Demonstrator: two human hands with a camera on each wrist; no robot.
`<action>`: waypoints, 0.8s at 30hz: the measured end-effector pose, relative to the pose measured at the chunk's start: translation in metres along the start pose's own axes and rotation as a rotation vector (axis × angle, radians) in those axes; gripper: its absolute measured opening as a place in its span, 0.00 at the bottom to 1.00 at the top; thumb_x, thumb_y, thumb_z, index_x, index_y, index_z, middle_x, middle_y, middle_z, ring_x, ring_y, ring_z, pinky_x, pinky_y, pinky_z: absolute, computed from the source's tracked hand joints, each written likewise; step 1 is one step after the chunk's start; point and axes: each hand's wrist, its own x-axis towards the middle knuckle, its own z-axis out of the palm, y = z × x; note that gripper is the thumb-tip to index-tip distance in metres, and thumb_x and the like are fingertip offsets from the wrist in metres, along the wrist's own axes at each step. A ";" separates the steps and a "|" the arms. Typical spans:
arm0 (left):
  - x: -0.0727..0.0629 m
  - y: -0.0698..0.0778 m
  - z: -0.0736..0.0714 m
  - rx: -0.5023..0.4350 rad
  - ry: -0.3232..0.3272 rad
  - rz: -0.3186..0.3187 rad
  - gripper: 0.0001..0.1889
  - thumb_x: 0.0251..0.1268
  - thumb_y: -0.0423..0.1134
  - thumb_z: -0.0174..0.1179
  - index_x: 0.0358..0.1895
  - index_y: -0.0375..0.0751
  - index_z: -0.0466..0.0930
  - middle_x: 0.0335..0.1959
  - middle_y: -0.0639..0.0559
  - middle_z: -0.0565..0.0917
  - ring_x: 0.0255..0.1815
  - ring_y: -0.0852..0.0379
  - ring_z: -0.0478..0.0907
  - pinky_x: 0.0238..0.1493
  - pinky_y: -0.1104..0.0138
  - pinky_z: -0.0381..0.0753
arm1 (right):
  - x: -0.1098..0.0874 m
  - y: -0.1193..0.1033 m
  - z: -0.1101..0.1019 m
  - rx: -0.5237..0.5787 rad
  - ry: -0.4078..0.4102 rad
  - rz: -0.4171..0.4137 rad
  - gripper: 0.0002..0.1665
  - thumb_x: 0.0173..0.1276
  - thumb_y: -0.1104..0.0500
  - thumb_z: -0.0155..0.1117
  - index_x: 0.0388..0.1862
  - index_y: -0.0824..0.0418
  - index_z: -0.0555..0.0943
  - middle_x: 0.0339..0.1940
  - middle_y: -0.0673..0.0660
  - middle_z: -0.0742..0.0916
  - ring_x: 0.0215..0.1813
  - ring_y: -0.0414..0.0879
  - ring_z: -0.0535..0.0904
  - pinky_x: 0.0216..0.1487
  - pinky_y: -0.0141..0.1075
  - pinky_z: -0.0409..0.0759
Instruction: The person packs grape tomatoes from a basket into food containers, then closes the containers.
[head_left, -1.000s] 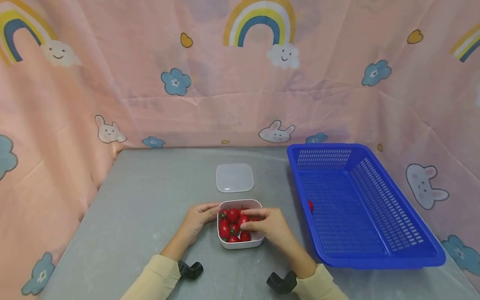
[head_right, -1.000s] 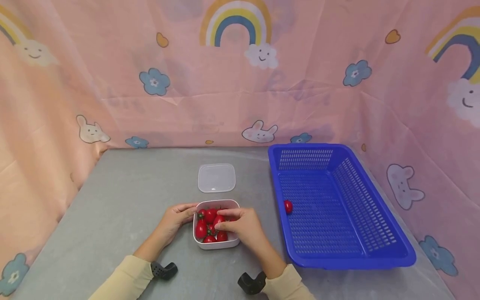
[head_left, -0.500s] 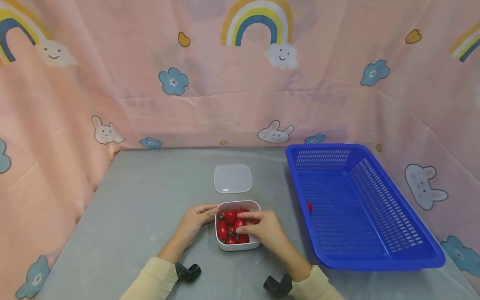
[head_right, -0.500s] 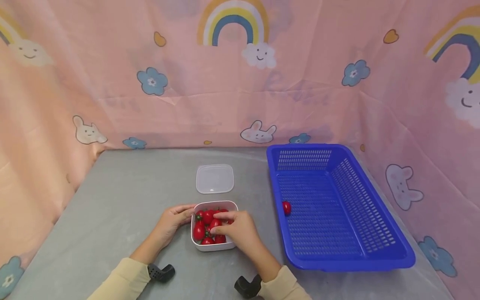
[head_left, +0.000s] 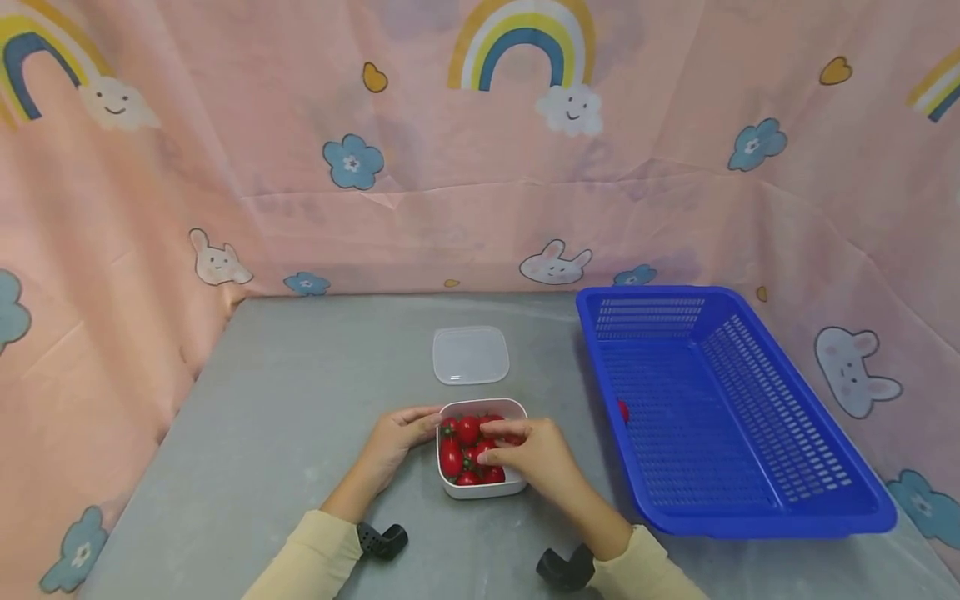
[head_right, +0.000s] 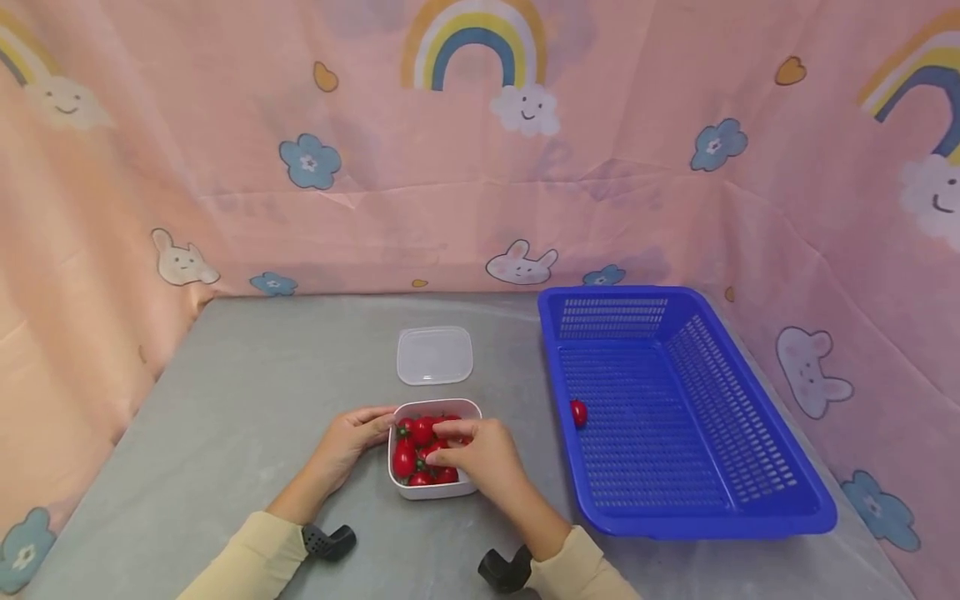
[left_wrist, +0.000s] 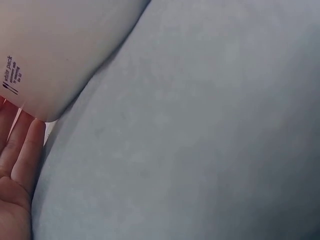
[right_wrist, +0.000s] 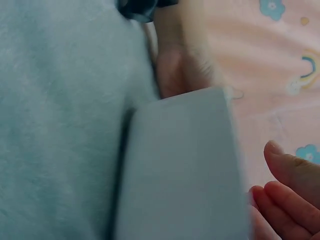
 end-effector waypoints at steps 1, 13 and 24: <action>0.000 0.000 0.000 -0.003 -0.004 0.002 0.19 0.67 0.36 0.63 0.55 0.25 0.81 0.47 0.49 0.89 0.42 0.67 0.85 0.49 0.73 0.82 | -0.001 -0.002 -0.003 0.012 0.003 -0.004 0.19 0.48 0.63 0.82 0.42 0.63 0.90 0.42 0.60 0.91 0.44 0.46 0.87 0.44 0.29 0.84; 0.002 0.000 0.001 -0.032 -0.010 -0.021 0.20 0.67 0.34 0.63 0.56 0.23 0.79 0.47 0.49 0.89 0.41 0.69 0.84 0.49 0.73 0.82 | -0.022 -0.050 -0.069 0.039 -0.040 -0.084 0.24 0.56 0.56 0.79 0.50 0.64 0.87 0.51 0.59 0.90 0.57 0.52 0.85 0.53 0.37 0.84; 0.001 -0.001 0.000 -0.017 -0.005 -0.014 0.19 0.67 0.36 0.63 0.55 0.24 0.80 0.48 0.48 0.89 0.42 0.68 0.84 0.50 0.73 0.82 | -0.010 -0.049 -0.126 -0.170 0.018 -0.061 0.31 0.57 0.40 0.75 0.56 0.52 0.86 0.54 0.51 0.89 0.58 0.42 0.84 0.48 0.26 0.80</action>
